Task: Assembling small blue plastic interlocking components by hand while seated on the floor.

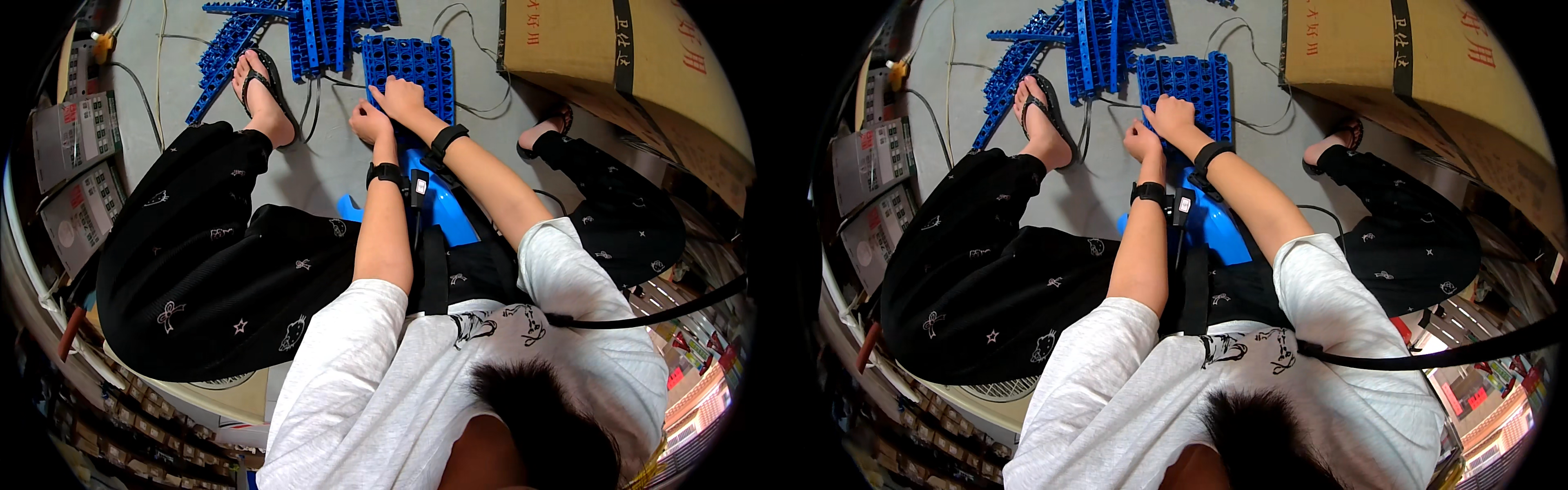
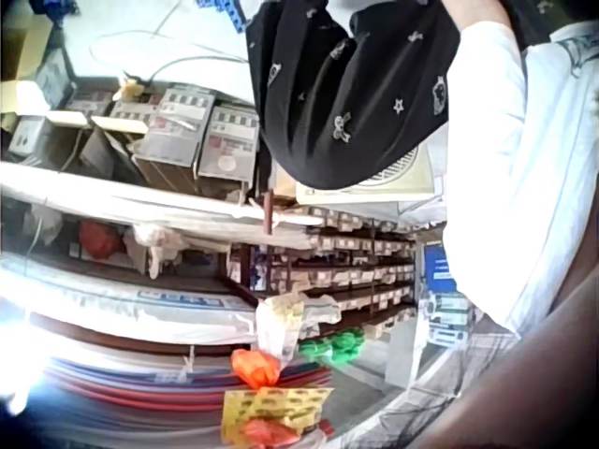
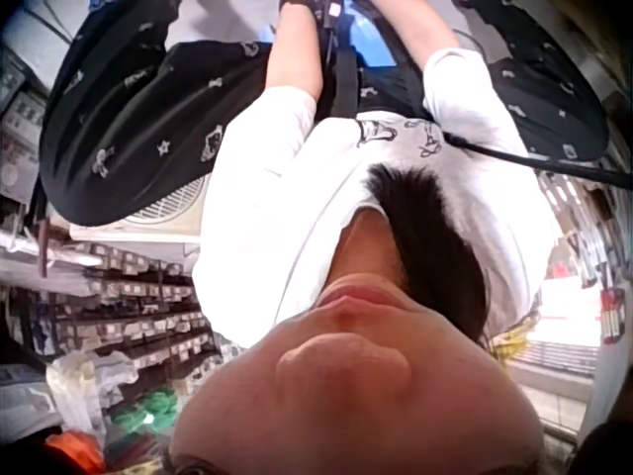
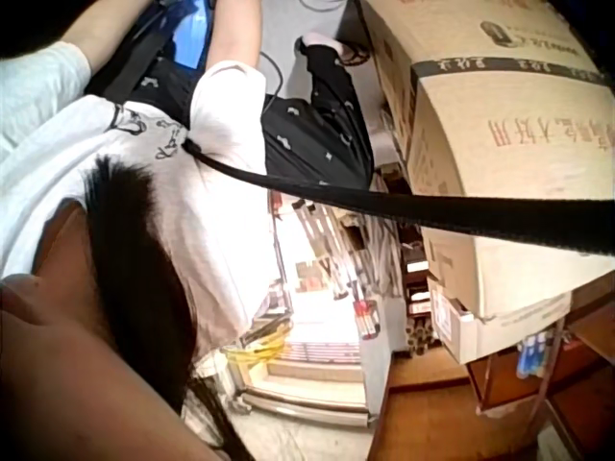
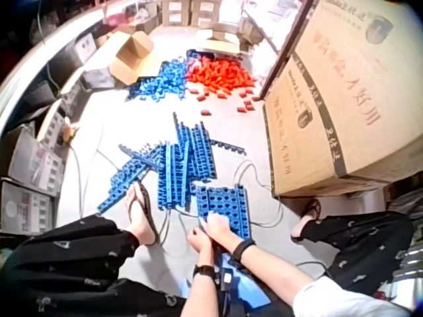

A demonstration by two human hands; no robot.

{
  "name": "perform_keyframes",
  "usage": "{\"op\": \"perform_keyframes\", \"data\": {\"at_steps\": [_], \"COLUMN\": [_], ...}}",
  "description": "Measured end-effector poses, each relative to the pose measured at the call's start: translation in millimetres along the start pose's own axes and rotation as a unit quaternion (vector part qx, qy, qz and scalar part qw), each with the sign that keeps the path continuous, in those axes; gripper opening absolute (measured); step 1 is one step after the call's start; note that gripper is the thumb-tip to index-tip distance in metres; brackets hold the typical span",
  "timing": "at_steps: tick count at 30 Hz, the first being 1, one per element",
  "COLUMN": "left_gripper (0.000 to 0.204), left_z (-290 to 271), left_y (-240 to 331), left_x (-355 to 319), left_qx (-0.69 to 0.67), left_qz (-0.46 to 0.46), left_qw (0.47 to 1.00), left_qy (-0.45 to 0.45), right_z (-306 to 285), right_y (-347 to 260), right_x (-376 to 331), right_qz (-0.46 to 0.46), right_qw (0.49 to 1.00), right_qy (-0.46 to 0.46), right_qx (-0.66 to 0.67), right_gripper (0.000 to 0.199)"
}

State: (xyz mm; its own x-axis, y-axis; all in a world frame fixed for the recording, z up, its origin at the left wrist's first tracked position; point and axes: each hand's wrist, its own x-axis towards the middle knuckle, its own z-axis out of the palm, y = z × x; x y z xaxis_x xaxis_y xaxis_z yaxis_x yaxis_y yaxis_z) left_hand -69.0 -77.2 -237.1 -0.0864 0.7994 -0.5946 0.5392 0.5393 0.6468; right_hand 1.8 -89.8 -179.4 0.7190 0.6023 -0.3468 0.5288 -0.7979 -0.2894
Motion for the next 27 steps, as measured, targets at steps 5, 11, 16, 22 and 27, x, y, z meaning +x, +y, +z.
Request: {"op": "perform_keyframes", "data": {"at_steps": [5, 11, 16, 22, 27], "left_gripper": [0.033, 0.026, 0.021, 0.018, 0.029], "left_z": [-4, -5, -2, -21, -34], "left_y": [-4, -4, 20, 67, 97], "left_x": [0, -2, -1, 12, 24], "left_qx": [0.015, 0.002, -0.084, -0.183, -0.278], "left_qz": [-0.018, -0.017, 0.031, 0.101, 0.114], "left_qw": [1.000, 1.000, 0.995, 0.976, 0.952], "left_qy": [0.007, 0.026, 0.040, 0.059, 0.052], "right_z": [-24, -22, 1, -16, -45], "right_y": [-24, -60, -72, -80, -69], "right_x": [24, 82, 125, 124, 117], "right_qz": [-0.034, -0.035, 0.052, 0.085, 0.002], "right_qw": [0.994, 0.995, 0.996, 0.988, 0.936], "right_qy": [-0.010, 0.091, 0.060, 0.021, 0.102], "right_qx": [-0.104, 0.035, 0.043, 0.130, 0.336], "right_gripper": [0.049, 0.050, 0.065, 0.055, 0.037]}}
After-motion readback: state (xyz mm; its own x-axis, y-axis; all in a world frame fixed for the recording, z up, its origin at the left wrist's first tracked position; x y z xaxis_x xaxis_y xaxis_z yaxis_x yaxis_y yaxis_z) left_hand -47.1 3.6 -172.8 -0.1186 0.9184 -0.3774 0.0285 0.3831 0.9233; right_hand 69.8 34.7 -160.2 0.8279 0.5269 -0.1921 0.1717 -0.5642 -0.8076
